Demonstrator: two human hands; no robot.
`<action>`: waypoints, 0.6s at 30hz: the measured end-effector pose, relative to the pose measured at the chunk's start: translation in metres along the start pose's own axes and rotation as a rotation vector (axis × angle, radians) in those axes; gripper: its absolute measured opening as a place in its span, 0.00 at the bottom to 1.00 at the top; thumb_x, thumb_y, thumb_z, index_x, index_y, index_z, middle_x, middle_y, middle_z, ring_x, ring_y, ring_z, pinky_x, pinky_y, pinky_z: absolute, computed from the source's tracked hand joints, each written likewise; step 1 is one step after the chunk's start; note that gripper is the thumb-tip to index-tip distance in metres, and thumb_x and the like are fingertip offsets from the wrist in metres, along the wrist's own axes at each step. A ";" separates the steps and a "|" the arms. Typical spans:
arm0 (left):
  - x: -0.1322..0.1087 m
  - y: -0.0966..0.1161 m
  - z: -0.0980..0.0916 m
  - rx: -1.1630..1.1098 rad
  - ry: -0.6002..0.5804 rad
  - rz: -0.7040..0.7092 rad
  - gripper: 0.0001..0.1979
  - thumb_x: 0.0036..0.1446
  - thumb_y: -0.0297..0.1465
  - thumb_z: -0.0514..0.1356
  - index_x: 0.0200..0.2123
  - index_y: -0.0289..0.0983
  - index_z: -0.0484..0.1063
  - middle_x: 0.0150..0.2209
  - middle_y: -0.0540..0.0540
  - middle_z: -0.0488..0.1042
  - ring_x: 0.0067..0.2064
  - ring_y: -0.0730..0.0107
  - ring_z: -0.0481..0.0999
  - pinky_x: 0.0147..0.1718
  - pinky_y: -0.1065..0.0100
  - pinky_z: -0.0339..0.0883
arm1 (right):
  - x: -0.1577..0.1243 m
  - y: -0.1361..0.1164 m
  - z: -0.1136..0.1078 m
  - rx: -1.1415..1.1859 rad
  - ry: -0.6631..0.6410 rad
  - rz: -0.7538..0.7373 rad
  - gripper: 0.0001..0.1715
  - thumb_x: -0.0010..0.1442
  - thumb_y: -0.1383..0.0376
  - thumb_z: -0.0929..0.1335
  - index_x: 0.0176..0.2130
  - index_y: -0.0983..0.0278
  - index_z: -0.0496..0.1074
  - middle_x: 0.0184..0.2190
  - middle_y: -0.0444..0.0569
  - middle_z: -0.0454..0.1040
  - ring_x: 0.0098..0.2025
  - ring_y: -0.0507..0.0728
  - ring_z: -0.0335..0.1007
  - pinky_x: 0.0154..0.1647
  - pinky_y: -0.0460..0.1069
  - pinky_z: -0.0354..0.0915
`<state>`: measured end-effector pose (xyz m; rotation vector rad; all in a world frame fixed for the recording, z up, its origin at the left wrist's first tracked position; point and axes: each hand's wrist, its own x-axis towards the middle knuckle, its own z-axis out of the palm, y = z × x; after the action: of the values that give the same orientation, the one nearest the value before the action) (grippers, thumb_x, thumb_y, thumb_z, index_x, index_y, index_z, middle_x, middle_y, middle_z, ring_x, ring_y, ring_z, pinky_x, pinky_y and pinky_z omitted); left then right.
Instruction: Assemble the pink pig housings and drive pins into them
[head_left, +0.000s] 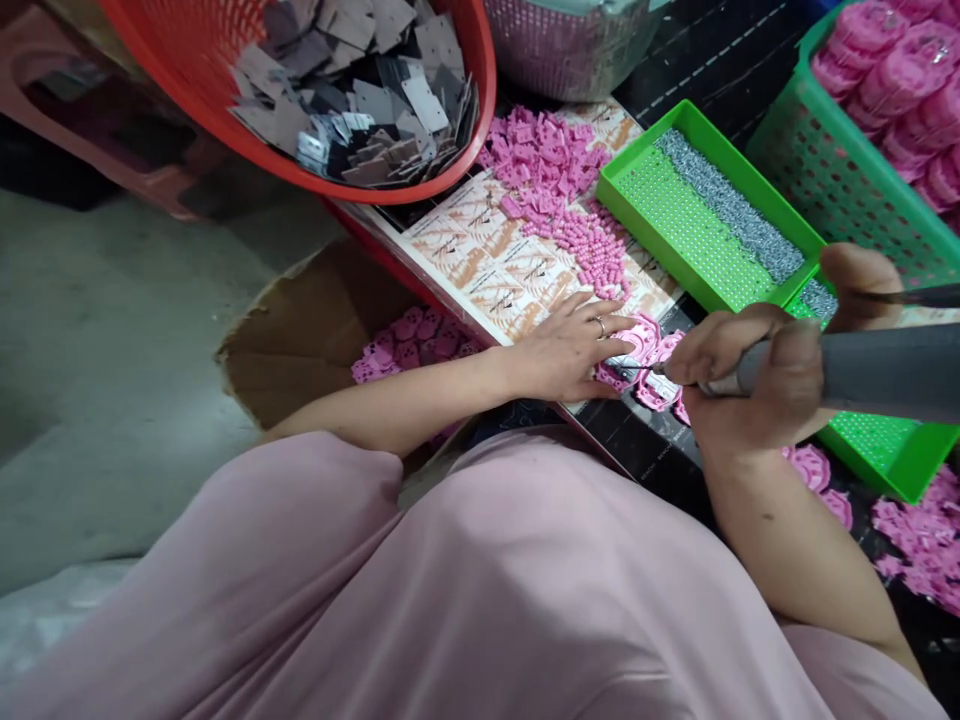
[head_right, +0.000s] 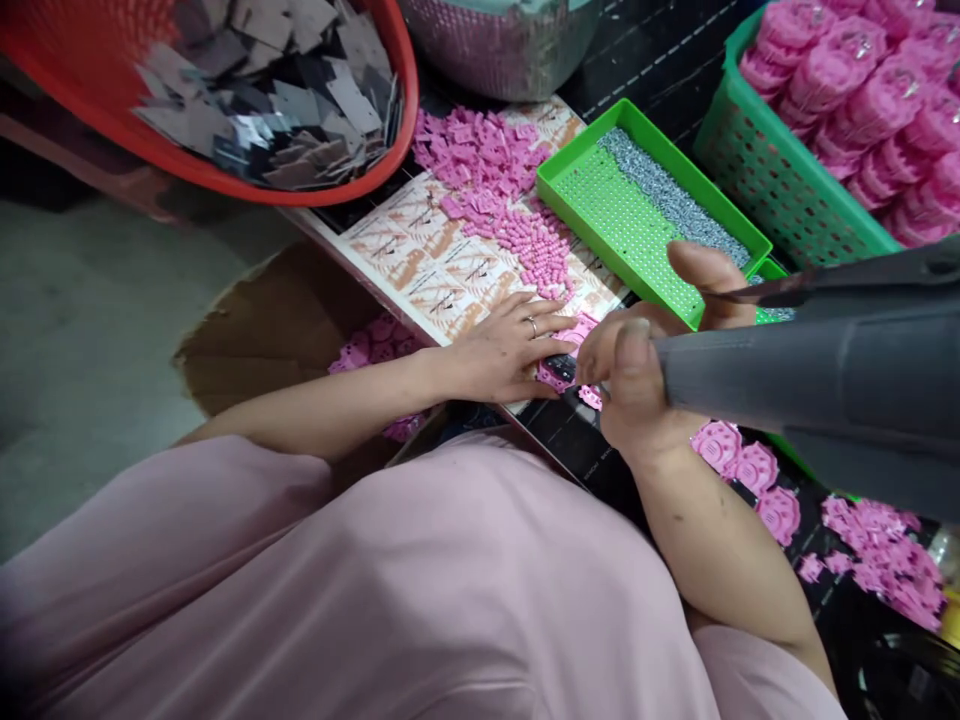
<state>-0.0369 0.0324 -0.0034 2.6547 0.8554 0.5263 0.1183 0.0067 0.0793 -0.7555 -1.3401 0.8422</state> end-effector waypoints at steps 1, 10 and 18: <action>0.000 0.000 0.001 -0.005 0.004 0.003 0.27 0.54 0.46 0.66 0.53 0.39 0.72 0.60 0.39 0.68 0.64 0.45 0.62 0.61 0.43 0.52 | -0.001 0.001 0.003 0.031 0.027 -0.037 0.23 0.62 0.60 0.66 0.19 0.60 0.61 0.13 0.39 0.56 0.12 0.48 0.54 0.10 0.47 0.53; 0.001 0.000 0.002 -0.003 0.005 0.008 0.26 0.54 0.46 0.66 0.52 0.39 0.73 0.61 0.40 0.67 0.64 0.45 0.62 0.61 0.43 0.51 | -0.002 0.008 0.005 -0.022 -0.022 -0.023 0.25 0.62 0.58 0.66 0.17 0.61 0.60 0.12 0.39 0.55 0.11 0.48 0.54 0.11 0.47 0.54; -0.001 0.000 0.000 -0.012 0.044 0.024 0.27 0.53 0.48 0.66 0.52 0.39 0.73 0.60 0.40 0.68 0.64 0.45 0.61 0.61 0.43 0.50 | -0.001 0.003 0.006 0.009 0.018 -0.028 0.21 0.61 0.59 0.67 0.19 0.59 0.62 0.13 0.38 0.56 0.12 0.48 0.54 0.10 0.47 0.53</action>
<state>-0.0374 0.0320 -0.0033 2.6544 0.8318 0.5964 0.1123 0.0074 0.0772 -0.7338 -1.3268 0.8165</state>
